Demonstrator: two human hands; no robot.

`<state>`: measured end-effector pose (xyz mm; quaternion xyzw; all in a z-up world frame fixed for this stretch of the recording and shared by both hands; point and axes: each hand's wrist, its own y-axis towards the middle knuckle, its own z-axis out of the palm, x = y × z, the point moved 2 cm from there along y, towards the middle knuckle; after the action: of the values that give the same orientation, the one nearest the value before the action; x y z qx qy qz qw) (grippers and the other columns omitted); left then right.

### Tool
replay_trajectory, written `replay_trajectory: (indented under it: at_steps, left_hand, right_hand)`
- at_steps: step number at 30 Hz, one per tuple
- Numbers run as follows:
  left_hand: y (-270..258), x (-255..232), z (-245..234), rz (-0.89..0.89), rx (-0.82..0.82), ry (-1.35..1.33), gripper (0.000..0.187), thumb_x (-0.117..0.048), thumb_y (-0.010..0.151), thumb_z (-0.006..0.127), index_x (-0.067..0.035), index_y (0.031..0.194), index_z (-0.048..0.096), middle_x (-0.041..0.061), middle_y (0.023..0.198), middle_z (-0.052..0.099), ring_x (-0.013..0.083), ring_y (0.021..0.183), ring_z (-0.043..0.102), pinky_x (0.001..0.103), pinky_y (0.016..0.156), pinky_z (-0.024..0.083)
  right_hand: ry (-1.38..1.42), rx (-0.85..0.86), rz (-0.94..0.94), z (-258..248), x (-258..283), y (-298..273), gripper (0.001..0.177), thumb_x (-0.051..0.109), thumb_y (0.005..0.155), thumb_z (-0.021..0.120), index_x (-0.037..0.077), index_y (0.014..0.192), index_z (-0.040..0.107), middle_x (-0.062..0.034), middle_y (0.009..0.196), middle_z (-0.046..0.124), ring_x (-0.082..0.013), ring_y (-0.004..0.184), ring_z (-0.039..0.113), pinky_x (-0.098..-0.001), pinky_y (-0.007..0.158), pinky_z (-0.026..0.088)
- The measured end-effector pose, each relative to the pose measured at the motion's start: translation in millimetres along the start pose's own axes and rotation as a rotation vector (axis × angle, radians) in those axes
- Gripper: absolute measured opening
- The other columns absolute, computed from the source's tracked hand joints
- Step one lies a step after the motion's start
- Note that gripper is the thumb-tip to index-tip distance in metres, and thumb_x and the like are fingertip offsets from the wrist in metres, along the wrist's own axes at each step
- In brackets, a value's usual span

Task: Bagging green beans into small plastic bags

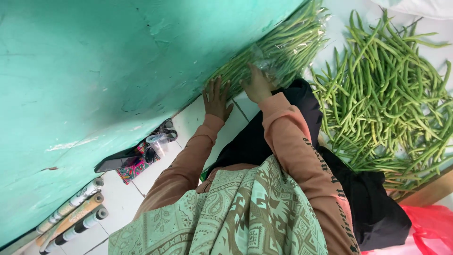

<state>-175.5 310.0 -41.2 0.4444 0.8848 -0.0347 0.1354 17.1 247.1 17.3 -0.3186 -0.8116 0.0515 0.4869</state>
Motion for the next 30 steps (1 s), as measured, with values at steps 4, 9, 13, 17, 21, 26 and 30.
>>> replay_trajectory:
  at_steps: [4, 9, 13, 17, 21, 26, 30]
  left_hand:
    - [2.0, -28.0, -19.0, 0.015, -0.066, -0.058, 0.078, -0.045, 0.102, 0.068, -0.025, 0.165, 0.027, 0.012, 0.173, 0.009, 0.0369, 0.159, 0.005, 0.07, 0.121, 0.012]
    - [19.4, -107.7, -36.8, 0.214, -0.1, -0.296, 0.065, -0.052, 0.108, 0.05, -0.021, 0.163, 0.032, 0.015, 0.167, 0.018, 0.0419, 0.153, 0.017, 0.069, 0.119, 0.017]
    - [28.1, -187.0, -57.7, 0.411, -0.113, -0.468, 0.065, -0.054, 0.107, 0.049, -0.018, 0.16, 0.037, 0.016, 0.16, 0.03, 0.0409, 0.147, 0.03, 0.065, 0.119, 0.025]
    - [37.8, -236.8, -63.7, 0.64, -0.158, -0.496, 0.057, -0.055, 0.104, 0.049, -0.021, 0.15, 0.052, 0.012, 0.151, 0.045, 0.0376, 0.138, 0.044, 0.06, 0.114, 0.032]
    - [46.2, -280.6, -66.2, 0.819, -0.119, -0.075, 0.038, -0.05, 0.1, 0.06, -0.026, 0.128, 0.065, 0.002, 0.122, 0.063, 0.0298, 0.121, 0.053, 0.056, 0.102, 0.033]
    - [57.7, -350.3, -15.4, 0.776, 0.356, 0.031, 0.068, -0.058, 0.103, 0.055, -0.028, 0.159, 0.031, 0.01, 0.148, 0.048, 0.0348, 0.138, 0.047, 0.057, 0.11, 0.039]
    - [75.8, -395.6, 38.3, 0.66, 0.645, -0.209, 0.091, -0.061, 0.102, 0.065, -0.03, 0.167, 0.009, 0.016, 0.167, 0.025, 0.039, 0.155, 0.027, 0.055, 0.125, 0.026]
  right_hand:
    - [-0.037, -0.259, -0.28, -21.0, 30.5, -57.9, 0.054, 0.016, 0.104, 0.065, 0.007, 0.153, 0.044, -0.0282, 0.152, 0.044, -0.048, 0.126, 0.059, -0.0601, 0.091, 0.06]
    - [-0.057, -0.632, -0.746, -38.0, 33.1, -145.8, 0.038, 0.002, 0.1, 0.064, 0.012, 0.137, 0.062, -0.0143, 0.142, 0.053, -0.0418, 0.113, 0.067, -0.0504, 0.084, 0.062]
    - [-0.32, -0.808, -0.705, -90.7, -2.5, -219.3, 0.023, 0.019, 0.09, 0.081, 0.009, 0.109, 0.07, -0.0139, 0.113, 0.062, -0.038, 0.101, 0.068, -0.0494, 0.096, 0.055]
    - [-0.266, -0.808, -0.453, -120.7, -94.0, -279.2, 0.044, 0.017, 0.099, 0.072, 0.007, 0.141, 0.061, -0.0229, 0.144, 0.055, -0.0471, 0.131, 0.054, -0.0575, 0.102, 0.049]
    - [-0.494, -0.802, 0.048, -122.6, -196.9, -344.8, 0.051, 0.02, 0.095, 0.077, 0.01, 0.141, 0.056, -0.0174, 0.143, 0.048, -0.041, 0.133, 0.05, -0.0562, 0.092, 0.053]
    - [-0.401, -0.886, 0.207, -100.2, -289.9, -388.2, 0.056, 0.021, 0.091, 0.081, 0.014, 0.142, 0.057, -0.0166, 0.141, 0.048, -0.0422, 0.13, 0.052, -0.0574, 0.092, 0.053]
    - [-0.3, -0.874, 0.236, -117.2, -279.2, -385.3, 0.054, 0.026, 0.094, 0.078, 0.013, 0.142, 0.057, -0.0162, 0.145, 0.048, -0.0428, 0.13, 0.052, -0.0589, 0.094, 0.053]
